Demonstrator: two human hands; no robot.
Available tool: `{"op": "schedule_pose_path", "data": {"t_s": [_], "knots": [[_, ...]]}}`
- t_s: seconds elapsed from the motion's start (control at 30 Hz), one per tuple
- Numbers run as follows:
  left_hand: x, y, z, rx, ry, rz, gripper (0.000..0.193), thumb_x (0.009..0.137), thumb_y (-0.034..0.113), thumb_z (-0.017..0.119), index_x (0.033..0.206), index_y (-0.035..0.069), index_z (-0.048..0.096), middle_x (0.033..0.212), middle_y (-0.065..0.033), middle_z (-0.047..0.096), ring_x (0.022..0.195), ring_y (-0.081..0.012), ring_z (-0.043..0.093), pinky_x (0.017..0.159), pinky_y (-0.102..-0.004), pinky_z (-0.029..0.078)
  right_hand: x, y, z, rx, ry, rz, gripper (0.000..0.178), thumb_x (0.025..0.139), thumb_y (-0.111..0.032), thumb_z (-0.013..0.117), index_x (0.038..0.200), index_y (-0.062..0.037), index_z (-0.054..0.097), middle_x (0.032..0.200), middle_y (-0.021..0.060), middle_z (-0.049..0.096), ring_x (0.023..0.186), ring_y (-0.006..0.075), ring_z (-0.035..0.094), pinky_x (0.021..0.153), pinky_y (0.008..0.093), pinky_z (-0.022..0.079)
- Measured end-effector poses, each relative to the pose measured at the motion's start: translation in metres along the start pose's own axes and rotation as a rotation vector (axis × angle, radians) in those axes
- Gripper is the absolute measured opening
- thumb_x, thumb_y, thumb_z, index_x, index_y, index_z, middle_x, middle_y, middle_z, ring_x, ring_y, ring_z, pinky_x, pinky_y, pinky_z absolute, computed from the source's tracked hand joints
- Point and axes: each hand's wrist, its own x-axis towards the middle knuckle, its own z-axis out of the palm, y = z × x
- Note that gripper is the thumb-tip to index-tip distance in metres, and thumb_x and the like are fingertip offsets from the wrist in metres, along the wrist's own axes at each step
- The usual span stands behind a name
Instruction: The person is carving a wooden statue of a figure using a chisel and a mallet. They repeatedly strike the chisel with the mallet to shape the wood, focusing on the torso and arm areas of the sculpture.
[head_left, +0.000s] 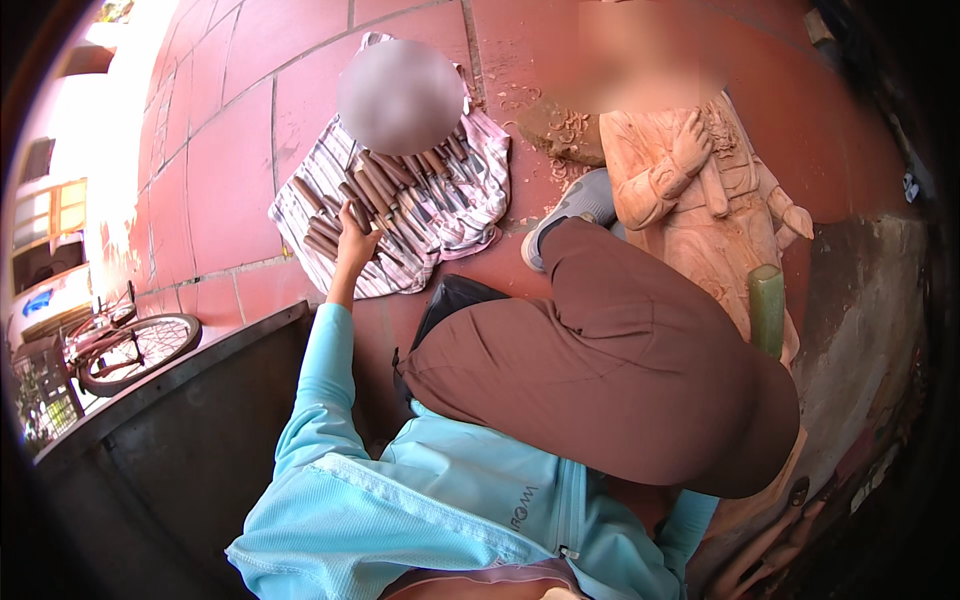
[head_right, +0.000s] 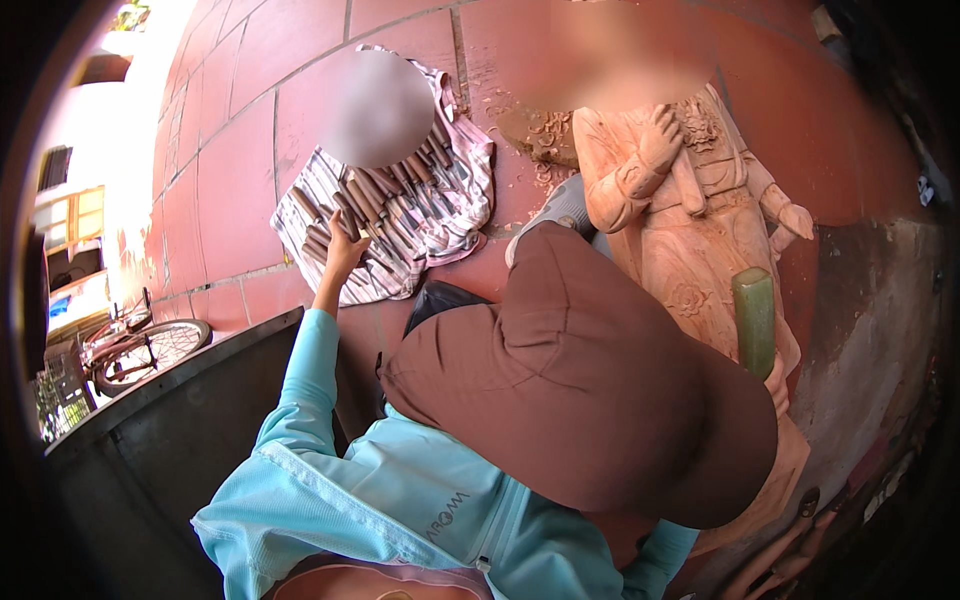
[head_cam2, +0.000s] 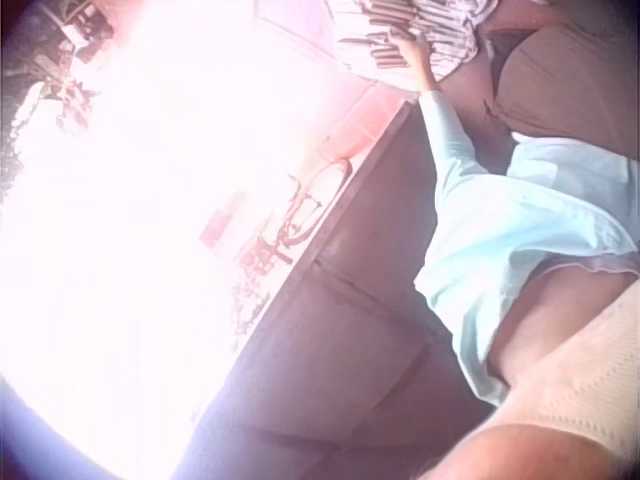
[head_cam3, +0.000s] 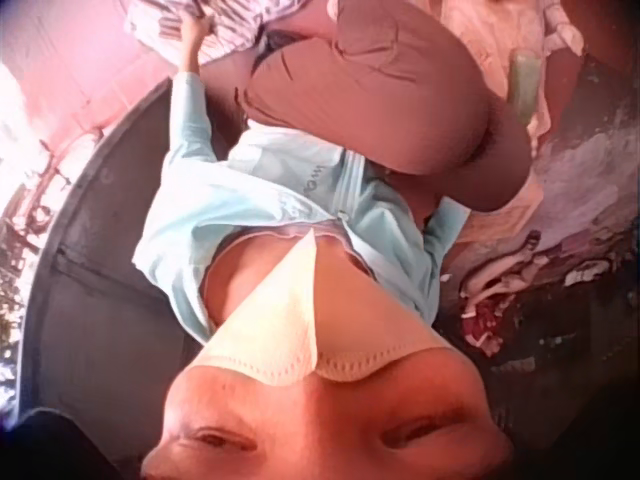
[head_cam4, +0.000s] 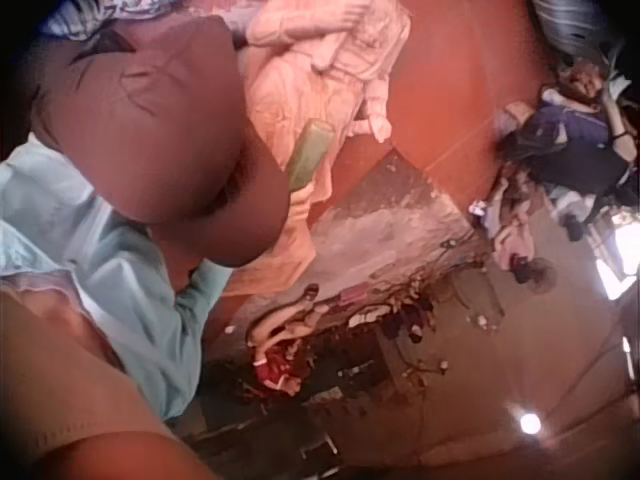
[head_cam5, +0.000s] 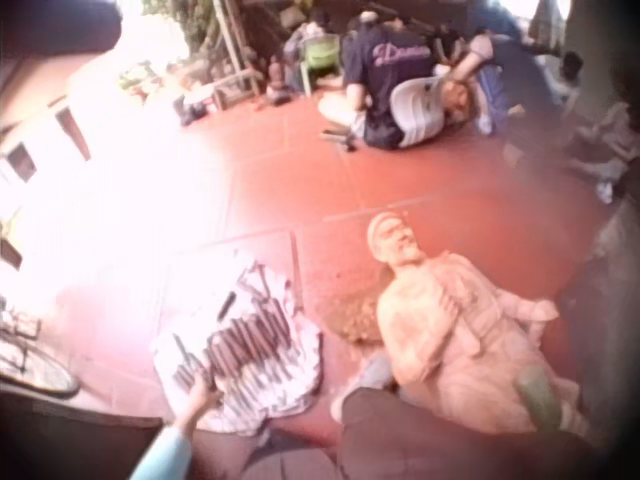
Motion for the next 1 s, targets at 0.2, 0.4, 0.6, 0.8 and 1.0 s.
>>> {"op": "schedule_pose_path", "data": {"t_s": [0.2, 0.4, 0.6, 0.8, 1.0], "knots": [[0.045, -0.017, 0.005, 0.179, 0.037, 0.224, 0.021, 0.084, 0.020, 0.064, 0.100, 0.008, 0.067, 0.096, -0.0251, 0.065, 0.104, -0.0429, 0.057, 0.089, -0.0470, 0.048, -0.008, -0.006, -0.005, 0.043, -0.017, -0.002, 0.048, 0.090, -0.051, 0.058, 0.123, -0.0170, 0.060, 0.111, 0.0062, 0.056, 0.084, 0.0259, 0.060, 0.074, 0.0404, 0.050], [0.028, 0.029, 0.032, 0.392, 0.314, 0.387, 0.019, 0.085, 0.020, 0.064, 0.100, 0.010, 0.068, 0.105, -0.0223, 0.059, 0.106, -0.0381, 0.053, 0.089, -0.0431, 0.049, -0.017, 0.003, -0.019, 0.005, -0.031, 0.010, 0.046, 0.091, -0.050, 0.057, 0.123, -0.0170, 0.060, 0.111, 0.0061, 0.056, 0.084, 0.0260, 0.060, 0.075, 0.0406, 0.050], [0.038, 0.049, 0.081, 0.230, -0.025, 0.137, 0.031, 0.089, 0.034, 0.065, 0.092, 0.004, 0.072, 0.089, -0.0205, 0.071, 0.086, -0.0376, 0.069, 0.081, -0.0459, 0.054, -0.023, 0.005, -0.023, 0.008, -0.042, 0.005, 0.045, 0.091, -0.048, 0.057, 0.124, -0.0171, 0.059, 0.110, 0.0060, 0.057, 0.085, 0.0260, 0.060, 0.076, 0.0409, 0.050], [0.043, 0.028, 0.087, -0.163, 0.030, -0.128, 0.029, 0.081, 0.026, 0.071, 0.081, -0.002, 0.069, 0.074, -0.0173, 0.071, 0.075, -0.0301, 0.071, 0.077, -0.0412, 0.054, -0.024, 0.002, -0.023, 0.042, -0.054, -0.013, 0.044, 0.091, -0.046, 0.056, 0.124, -0.0171, 0.059, 0.110, 0.0060, 0.057, 0.085, 0.0260, 0.060, 0.077, 0.0412, 0.050], [0.024, 0.055, 0.082, 0.178, 0.121, 0.129, 0.031, 0.088, 0.028, 0.058, 0.114, 0.011, 0.054, 0.103, -0.0280, 0.064, 0.097, -0.0437, 0.064, 0.084, -0.0511, 0.050, -0.024, -0.003, -0.028, 0.029, -0.046, -0.001, 0.043, 0.092, -0.044, 0.056, 0.125, -0.0172, 0.059, 0.109, 0.0059, 0.057, 0.086, 0.0260, 0.060, 0.078, 0.0414, 0.050]]}}
